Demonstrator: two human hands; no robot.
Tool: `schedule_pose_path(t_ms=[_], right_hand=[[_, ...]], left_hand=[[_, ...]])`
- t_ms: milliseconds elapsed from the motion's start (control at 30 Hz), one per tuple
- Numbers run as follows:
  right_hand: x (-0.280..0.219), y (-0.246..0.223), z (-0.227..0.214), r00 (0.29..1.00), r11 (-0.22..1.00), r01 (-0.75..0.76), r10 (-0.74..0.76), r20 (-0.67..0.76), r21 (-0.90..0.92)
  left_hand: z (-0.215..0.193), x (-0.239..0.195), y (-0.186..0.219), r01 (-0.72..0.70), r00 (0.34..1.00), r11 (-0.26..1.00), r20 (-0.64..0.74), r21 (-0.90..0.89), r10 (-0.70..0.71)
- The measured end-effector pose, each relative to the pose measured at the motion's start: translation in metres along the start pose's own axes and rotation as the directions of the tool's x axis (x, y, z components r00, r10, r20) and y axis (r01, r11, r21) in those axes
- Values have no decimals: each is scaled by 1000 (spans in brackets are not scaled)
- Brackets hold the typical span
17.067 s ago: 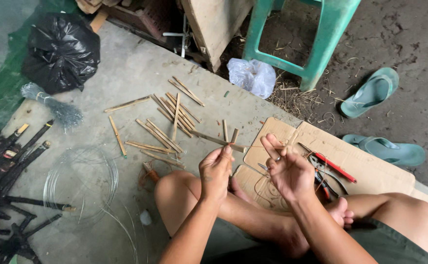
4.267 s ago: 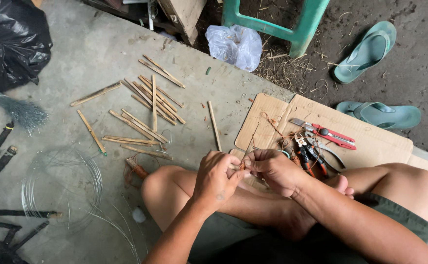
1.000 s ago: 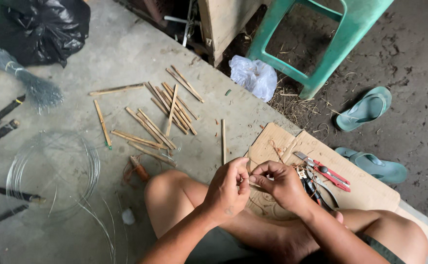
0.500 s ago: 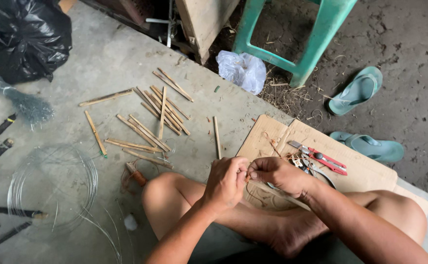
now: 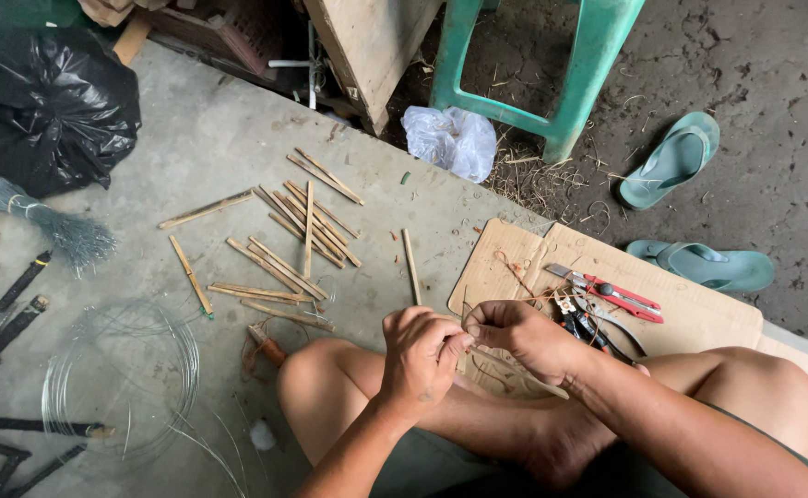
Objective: The person sits on the floor and assembles small bamboo sticks into a cross-shaped structure. They use a thin wire to tie the sticks together, then use scissors to trim the excess wire and a knife to sharpen the ends of the sticks.
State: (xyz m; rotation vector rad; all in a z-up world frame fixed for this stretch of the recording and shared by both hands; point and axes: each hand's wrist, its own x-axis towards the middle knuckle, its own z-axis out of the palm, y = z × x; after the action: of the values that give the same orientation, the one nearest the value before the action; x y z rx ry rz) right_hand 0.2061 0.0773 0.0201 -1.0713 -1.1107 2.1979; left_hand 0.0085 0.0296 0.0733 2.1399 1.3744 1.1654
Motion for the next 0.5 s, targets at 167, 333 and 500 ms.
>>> schedule_pose_path(t_ms=[167,333,500], right_hand=[[-6,-9,8,997,992,-44,35,-71,-117],[-26,-21,19,959,828,173,-266,-102,-533],[-34,-16,32,781,334,368,-617,94,-868]], left_hand=[[15,-12,-21,306,952,894,136,-327,-276],[30,-26,-49,549,745,336,266,-765,-611],[39,-36,-61,535,577,-48,406,-844,-708]])
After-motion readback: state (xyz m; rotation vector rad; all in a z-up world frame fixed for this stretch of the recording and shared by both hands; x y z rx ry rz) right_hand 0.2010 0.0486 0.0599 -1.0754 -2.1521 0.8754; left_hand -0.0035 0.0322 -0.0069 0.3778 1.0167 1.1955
